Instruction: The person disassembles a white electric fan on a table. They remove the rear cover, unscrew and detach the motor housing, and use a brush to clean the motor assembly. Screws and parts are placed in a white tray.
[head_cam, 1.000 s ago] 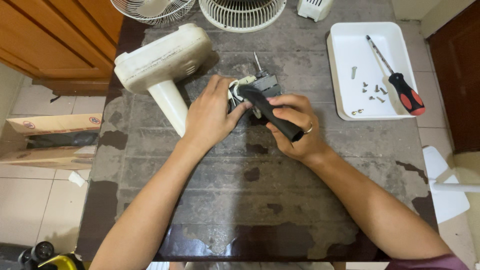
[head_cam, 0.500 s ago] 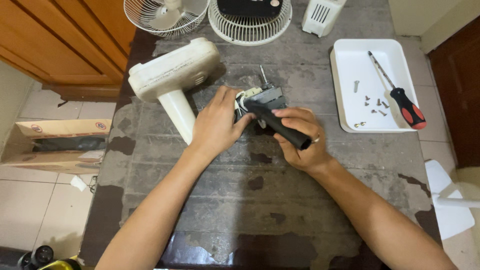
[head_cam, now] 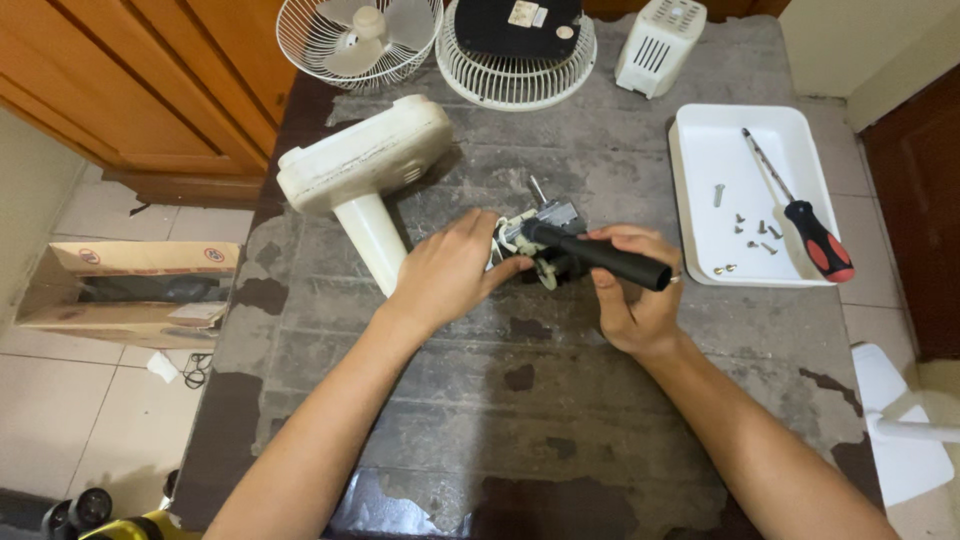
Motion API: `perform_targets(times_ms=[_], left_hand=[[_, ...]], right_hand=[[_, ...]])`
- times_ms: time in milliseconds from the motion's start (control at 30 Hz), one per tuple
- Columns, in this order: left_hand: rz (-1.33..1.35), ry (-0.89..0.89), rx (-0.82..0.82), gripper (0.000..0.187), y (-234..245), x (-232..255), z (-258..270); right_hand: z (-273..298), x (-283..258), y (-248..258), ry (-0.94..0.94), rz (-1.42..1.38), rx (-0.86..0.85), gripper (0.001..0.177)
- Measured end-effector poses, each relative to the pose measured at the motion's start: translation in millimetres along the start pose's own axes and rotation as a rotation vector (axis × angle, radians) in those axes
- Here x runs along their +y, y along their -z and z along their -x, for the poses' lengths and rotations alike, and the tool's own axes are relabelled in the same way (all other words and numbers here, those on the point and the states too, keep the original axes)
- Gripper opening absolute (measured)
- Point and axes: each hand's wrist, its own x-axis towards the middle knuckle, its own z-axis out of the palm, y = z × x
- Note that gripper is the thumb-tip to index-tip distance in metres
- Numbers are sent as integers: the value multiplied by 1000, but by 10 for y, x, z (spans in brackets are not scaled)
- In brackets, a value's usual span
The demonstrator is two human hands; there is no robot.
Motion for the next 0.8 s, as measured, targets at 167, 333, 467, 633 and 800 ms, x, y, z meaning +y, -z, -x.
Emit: perform_targets(times_ms=[167,333,467,633,800], left_hand=[[-114,-166,167,58,-19,-92,113],[-159,-165,181,56,-25,-103,172],[-273,-122,134,47,-13,-55,186],[-282,-145,111,49,56,-71,148],[-322,-233,210,59,20,-112,184]], right_hand=[[-90,-114,8,-16,120,-90,36],[-256,-171,-69,6,245,-102,39],[-457,-235,-38,-105,224,-106,35],[-799,-345,38,-417,-51,-229,36],[-1020,-419,70,-306,118,-337,35]])
